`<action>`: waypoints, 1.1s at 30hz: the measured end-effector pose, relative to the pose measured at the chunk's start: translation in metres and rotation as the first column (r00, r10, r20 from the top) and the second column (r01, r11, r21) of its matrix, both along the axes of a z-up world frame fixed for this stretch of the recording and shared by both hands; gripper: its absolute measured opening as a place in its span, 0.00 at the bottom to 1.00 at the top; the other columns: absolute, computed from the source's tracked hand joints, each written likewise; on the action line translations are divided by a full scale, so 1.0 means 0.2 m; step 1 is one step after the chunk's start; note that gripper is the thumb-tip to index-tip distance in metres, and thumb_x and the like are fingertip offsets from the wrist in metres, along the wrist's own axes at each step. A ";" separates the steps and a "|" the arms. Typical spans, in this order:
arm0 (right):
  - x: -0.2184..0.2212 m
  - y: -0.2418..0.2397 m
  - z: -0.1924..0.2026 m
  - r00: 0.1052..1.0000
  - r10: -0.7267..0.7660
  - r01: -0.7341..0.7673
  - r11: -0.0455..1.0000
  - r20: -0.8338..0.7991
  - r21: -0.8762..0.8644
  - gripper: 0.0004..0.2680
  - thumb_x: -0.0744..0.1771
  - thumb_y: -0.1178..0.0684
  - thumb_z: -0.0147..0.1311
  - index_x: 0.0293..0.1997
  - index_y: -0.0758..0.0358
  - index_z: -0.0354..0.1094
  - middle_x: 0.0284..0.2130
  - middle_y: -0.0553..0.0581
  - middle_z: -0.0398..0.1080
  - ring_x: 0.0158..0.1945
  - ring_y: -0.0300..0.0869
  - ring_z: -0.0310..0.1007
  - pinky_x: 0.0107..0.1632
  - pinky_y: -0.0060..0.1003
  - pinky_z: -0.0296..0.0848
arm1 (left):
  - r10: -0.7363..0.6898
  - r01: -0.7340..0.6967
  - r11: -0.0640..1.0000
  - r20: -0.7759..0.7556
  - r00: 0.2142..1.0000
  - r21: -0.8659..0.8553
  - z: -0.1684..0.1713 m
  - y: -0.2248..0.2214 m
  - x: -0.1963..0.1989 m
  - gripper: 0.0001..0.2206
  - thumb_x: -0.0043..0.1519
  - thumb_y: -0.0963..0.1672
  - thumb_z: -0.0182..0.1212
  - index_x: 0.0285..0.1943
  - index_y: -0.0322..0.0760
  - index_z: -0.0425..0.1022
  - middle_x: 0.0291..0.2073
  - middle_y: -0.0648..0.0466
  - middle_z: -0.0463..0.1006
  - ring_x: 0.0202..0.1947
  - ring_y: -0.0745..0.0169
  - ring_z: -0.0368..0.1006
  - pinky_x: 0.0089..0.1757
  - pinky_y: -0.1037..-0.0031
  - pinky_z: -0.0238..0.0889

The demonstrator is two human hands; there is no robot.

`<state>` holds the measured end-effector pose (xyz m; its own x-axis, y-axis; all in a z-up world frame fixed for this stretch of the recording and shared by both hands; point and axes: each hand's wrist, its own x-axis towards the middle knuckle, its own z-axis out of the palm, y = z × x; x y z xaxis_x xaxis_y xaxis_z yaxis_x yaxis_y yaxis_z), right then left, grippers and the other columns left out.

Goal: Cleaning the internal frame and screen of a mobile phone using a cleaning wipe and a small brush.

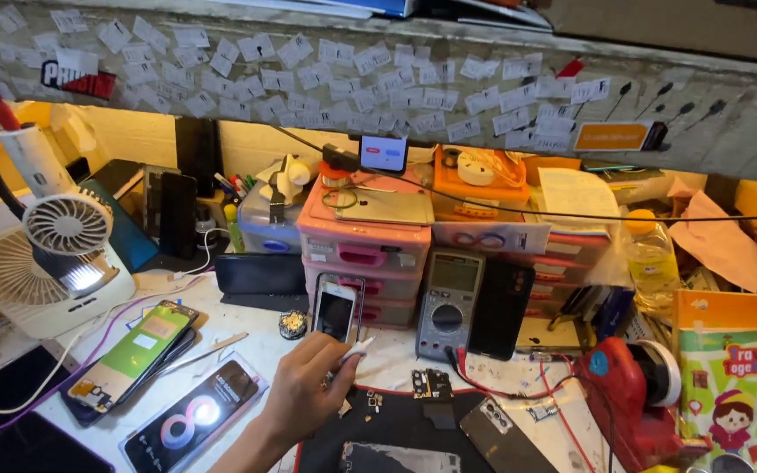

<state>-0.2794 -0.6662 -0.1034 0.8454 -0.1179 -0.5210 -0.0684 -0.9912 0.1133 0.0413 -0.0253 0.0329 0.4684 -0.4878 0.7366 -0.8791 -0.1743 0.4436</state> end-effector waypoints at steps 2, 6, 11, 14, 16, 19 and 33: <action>0.13 -0.18 0.13 1.000 -0.017 0.016 0.999 -0.008 -0.028 0.09 0.64 0.38 0.57 0.46 0.39 0.72 0.41 0.38 0.68 0.43 0.30 0.71 0.46 0.29 0.72 | -0.007 0.007 1.000 -0.021 1.000 -0.003 0.03 -0.01 0.01 0.07 0.64 0.41 0.61 0.33 0.32 0.74 0.26 0.49 0.74 0.26 0.57 0.67 0.29 0.70 0.60; 0.38 -0.48 0.02 0.999 -0.039 0.037 0.995 -0.023 -0.088 0.10 0.64 0.37 0.57 0.46 0.38 0.72 0.42 0.37 0.68 0.44 0.29 0.71 0.47 0.28 0.72 | 0.000 0.000 1.000 -0.028 1.000 0.011 0.02 -0.02 0.06 0.08 0.65 0.42 0.61 0.32 0.34 0.73 0.26 0.51 0.73 0.25 0.59 0.66 0.28 0.71 0.60; 0.11 -0.56 -0.43 0.975 -0.095 0.076 0.992 -0.200 -0.104 0.10 0.64 0.36 0.58 0.47 0.36 0.72 0.42 0.36 0.68 0.45 0.28 0.71 0.47 0.27 0.72 | -0.058 0.057 0.998 0.031 0.998 0.026 0.04 0.00 0.02 0.09 0.66 0.41 0.60 0.33 0.32 0.71 0.23 0.51 0.69 0.24 0.58 0.63 0.28 0.70 0.56; 0.29 -0.55 -0.54 0.972 -0.111 0.081 0.986 -0.209 -0.145 0.10 0.64 0.35 0.58 0.47 0.35 0.72 0.42 0.35 0.68 0.45 0.28 0.71 0.48 0.27 0.72 | -0.065 0.067 0.995 -0.034 0.997 0.072 0.02 0.01 0.01 0.07 0.65 0.42 0.60 0.36 0.32 0.75 0.27 0.49 0.75 0.27 0.58 0.68 0.28 0.70 0.59; 0.39 -0.51 -0.65 0.966 -0.119 0.081 0.983 -0.228 -0.167 0.11 0.63 0.35 0.58 0.47 0.35 0.72 0.43 0.35 0.68 0.45 0.27 0.71 0.48 0.27 0.72 | -0.080 0.081 0.996 -0.030 0.996 0.045 0.03 0.01 0.03 0.06 0.66 0.42 0.60 0.38 0.31 0.76 0.27 0.49 0.76 0.27 0.58 0.69 0.29 0.70 0.61; 0.37 -0.23 -0.75 0.946 -0.148 0.094 0.977 -0.288 -0.193 0.11 0.63 0.34 0.58 0.47 0.34 0.72 0.43 0.34 0.68 0.46 0.27 0.71 0.48 0.26 0.72 | -0.098 0.094 0.995 -0.125 0.987 -0.031 0.06 0.01 0.03 0.06 0.64 0.41 0.62 0.37 0.31 0.78 0.22 0.48 0.75 0.23 0.52 0.72 0.26 0.68 0.65; 0.86 2.34 0.76 0.924 0.154 -0.326 0.797 0.350 0.509 0.40 0.60 0.34 0.69 0.76 0.55 0.44 0.64 0.68 0.53 0.66 0.60 0.53 0.64 0.53 0.54 | -0.046 0.107 0.982 -0.357 0.933 0.153 0.03 0.06 0.10 0.11 0.67 0.46 0.57 0.40 0.35 0.79 0.18 0.59 0.70 0.15 0.71 0.57 0.21 0.76 0.49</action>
